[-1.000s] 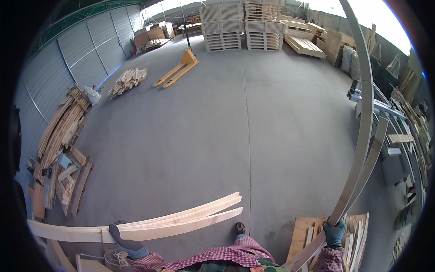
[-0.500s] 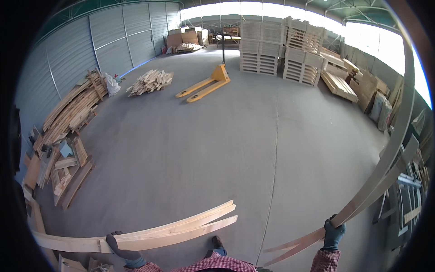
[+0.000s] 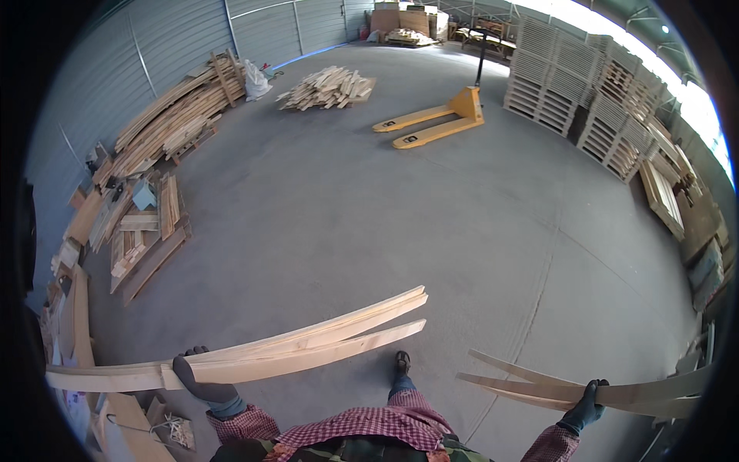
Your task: The person picks up long wooden planks from a pile, carries them across the workshop floor, and stacks them on a workbench. The person repeats this process several times, moving planks from one location to another.
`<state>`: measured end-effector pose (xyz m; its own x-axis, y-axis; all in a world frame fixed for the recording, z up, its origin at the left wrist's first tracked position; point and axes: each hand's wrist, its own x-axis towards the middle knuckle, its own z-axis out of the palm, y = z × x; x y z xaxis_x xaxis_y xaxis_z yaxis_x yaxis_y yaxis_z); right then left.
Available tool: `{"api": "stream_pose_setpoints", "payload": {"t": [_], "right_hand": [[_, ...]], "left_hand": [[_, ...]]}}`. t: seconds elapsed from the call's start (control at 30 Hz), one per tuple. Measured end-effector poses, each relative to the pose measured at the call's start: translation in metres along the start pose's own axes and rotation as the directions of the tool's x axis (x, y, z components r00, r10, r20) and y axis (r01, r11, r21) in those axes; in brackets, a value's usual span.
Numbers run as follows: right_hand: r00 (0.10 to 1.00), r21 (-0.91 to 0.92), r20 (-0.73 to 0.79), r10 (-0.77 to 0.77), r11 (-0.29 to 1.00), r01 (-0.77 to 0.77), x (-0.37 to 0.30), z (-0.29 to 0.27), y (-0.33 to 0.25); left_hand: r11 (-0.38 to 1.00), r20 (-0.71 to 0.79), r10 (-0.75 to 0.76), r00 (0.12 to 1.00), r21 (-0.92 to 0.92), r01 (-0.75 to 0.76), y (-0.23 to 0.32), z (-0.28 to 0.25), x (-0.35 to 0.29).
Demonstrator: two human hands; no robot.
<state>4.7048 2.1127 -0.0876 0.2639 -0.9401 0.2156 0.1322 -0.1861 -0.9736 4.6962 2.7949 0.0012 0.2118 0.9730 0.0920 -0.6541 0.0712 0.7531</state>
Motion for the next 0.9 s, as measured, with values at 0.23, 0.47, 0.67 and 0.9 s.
{"api": "stream_pose_setpoints", "payload": {"t": [0.23,0.47,0.67,0.9], "right_hand": [[0.977,0.044,0.201,0.071,0.996,-0.081,0.007,0.275,0.031],[0.943,0.056,0.332,0.030,0.997,-0.051,-0.015,0.501,0.027],[0.976,-0.077,0.208,0.056,0.996,-0.041,-0.022,0.652,0.036],[0.977,-0.050,0.208,0.048,0.998,-0.038,-0.038,0.799,0.049]], "left_hand": [[0.986,0.022,0.158,0.987,0.054,-0.159,-0.081,0.123,0.069],[0.944,0.057,0.277,0.959,0.168,-0.283,-0.212,0.170,0.171],[0.973,-0.083,0.208,0.975,0.115,-0.198,-0.307,0.301,0.273],[0.986,0.304,0.165,0.938,-0.066,-0.152,-0.410,0.417,0.388]]}}
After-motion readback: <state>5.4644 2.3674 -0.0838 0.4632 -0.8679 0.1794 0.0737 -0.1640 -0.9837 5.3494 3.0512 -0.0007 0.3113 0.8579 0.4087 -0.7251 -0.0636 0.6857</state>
